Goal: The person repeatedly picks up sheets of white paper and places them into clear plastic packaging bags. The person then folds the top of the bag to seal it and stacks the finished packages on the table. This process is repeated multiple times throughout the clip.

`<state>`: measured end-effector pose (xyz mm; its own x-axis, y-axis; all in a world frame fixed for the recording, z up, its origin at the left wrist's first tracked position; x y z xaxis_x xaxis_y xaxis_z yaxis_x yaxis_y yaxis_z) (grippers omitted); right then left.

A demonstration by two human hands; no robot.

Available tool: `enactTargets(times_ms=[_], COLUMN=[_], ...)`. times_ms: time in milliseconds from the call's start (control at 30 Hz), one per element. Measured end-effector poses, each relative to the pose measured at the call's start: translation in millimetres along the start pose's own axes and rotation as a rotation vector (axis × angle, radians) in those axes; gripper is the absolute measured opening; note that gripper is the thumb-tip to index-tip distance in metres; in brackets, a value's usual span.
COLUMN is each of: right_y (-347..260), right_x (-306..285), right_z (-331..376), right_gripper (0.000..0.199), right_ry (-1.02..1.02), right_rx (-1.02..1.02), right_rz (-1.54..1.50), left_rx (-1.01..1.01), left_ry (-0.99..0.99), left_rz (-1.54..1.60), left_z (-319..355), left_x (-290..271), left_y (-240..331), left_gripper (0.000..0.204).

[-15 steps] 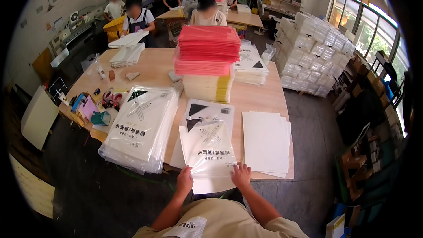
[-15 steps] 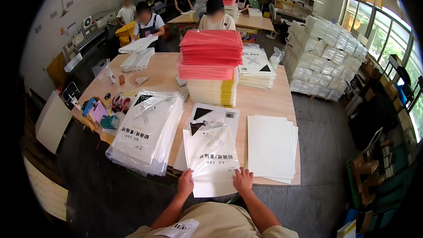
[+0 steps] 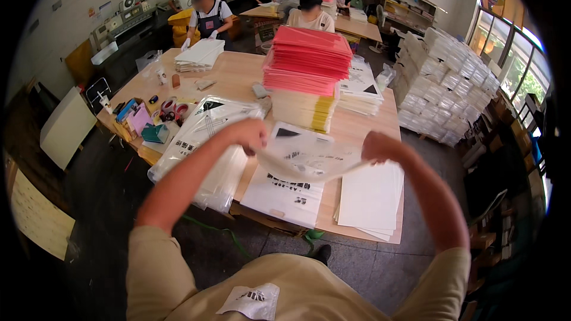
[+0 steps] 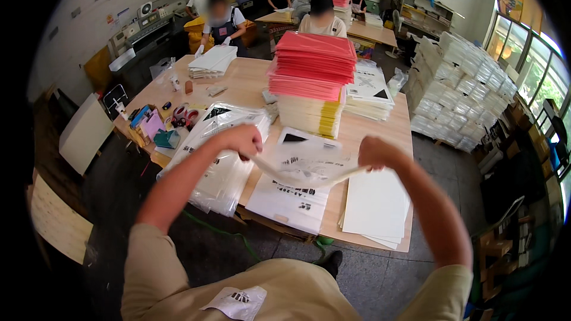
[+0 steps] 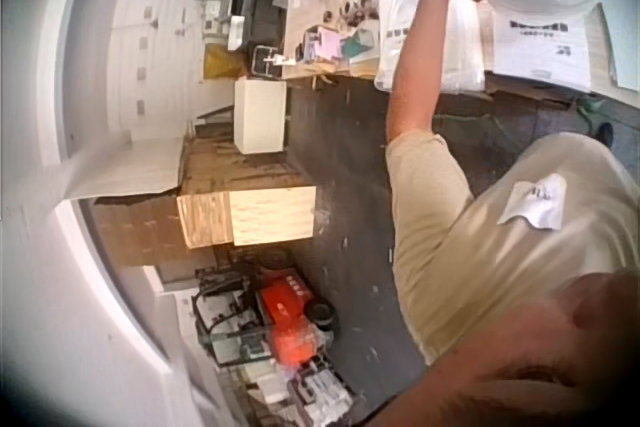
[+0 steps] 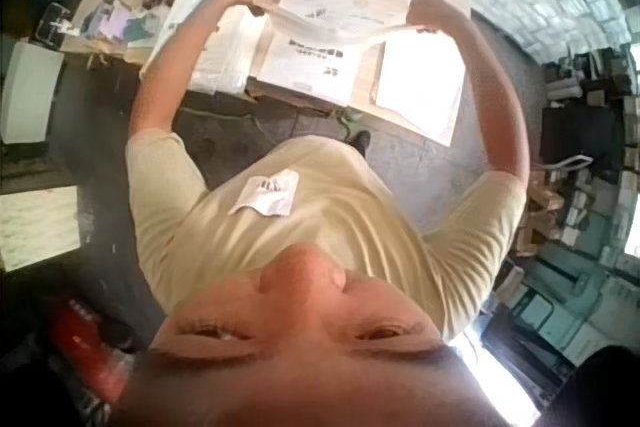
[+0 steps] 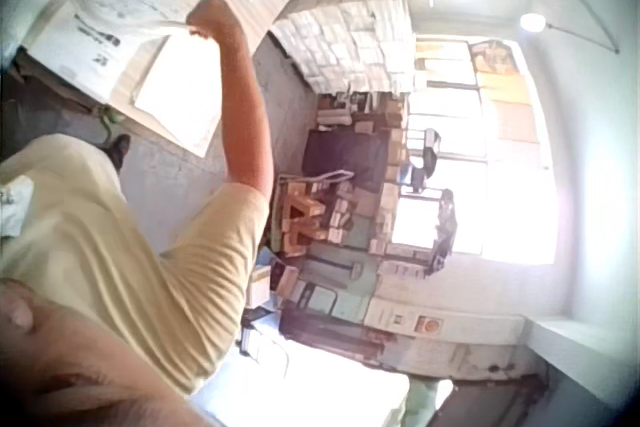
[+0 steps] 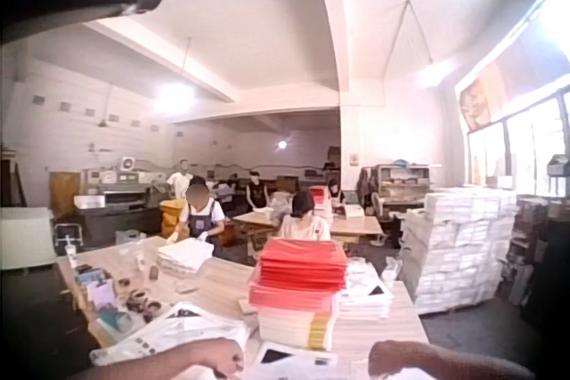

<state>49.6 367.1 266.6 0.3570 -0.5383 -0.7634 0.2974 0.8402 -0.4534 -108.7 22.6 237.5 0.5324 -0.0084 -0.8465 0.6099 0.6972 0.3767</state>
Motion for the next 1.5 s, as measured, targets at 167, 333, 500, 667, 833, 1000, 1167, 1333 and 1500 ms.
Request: enactTargets(times_ms=[167,333,500,667,833,1000,1167,1333,1500], right_y=[-62.3,-78.2,-60.8,-91.4,-89.8,-82.8,-81.8,-55.4,-45.1], right_x=[-81.5,-92.8,-94.5,-99.4,-103.8,-104.1,-110.7,-108.8,-91.7], right_z=[49.9,55.7,59.4,74.9,89.4,96.2,104.5,93.1,71.8], right_gripper=[0.026,0.012,0.013,0.015,0.016,0.018,0.023,0.028,0.025], right_ry=[0.012,0.054,-0.173,0.013,0.105,0.082,0.116,0.218,0.075], right_rx=[0.073,0.055,0.044,0.008,-0.017,-0.009,-0.038,-0.099,-0.061], right_rz=[0.067,-0.001,-0.235,0.195,0.079,0.055,0.078,-0.122,-0.133], left_rx=[-0.041,-0.014,0.002,0.001,-0.056,0.026,0.028,0.010,0.043], left_ry=[-0.190,-0.124,-0.220,-0.295,-0.226,-0.192,-0.191,-0.197,-0.326], left_rz=[0.049,-0.025,-0.002,-0.054,-0.260,-0.161,-0.337,-0.193,-0.125], left_z=[32.0,39.3,41.0,39.8,33.8,45.0,47.0,41.5,16.5], left_x=[-86.6,-102.7,-101.6,-103.4,-115.1,-128.2,-141.3,-135.3,-103.3], left_y=[35.4,39.6,40.8,48.6,64.1,69.9,83.8,85.2,59.0], left_gripper=[0.016,0.015,0.015,0.013,0.019,0.021,0.019,0.021,0.018])
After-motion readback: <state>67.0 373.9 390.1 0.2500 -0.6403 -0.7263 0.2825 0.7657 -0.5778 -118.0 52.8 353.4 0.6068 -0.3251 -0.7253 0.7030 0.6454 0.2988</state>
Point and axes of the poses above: each hand's wrist, its own z-axis away from the middle knuckle, its own x-axis out of the palm, y = z × x, the point moved 1 cm from there along -z, towards the middle knuckle, and after that the axes turned 15 degrees about -z, right-handed, at the moved point
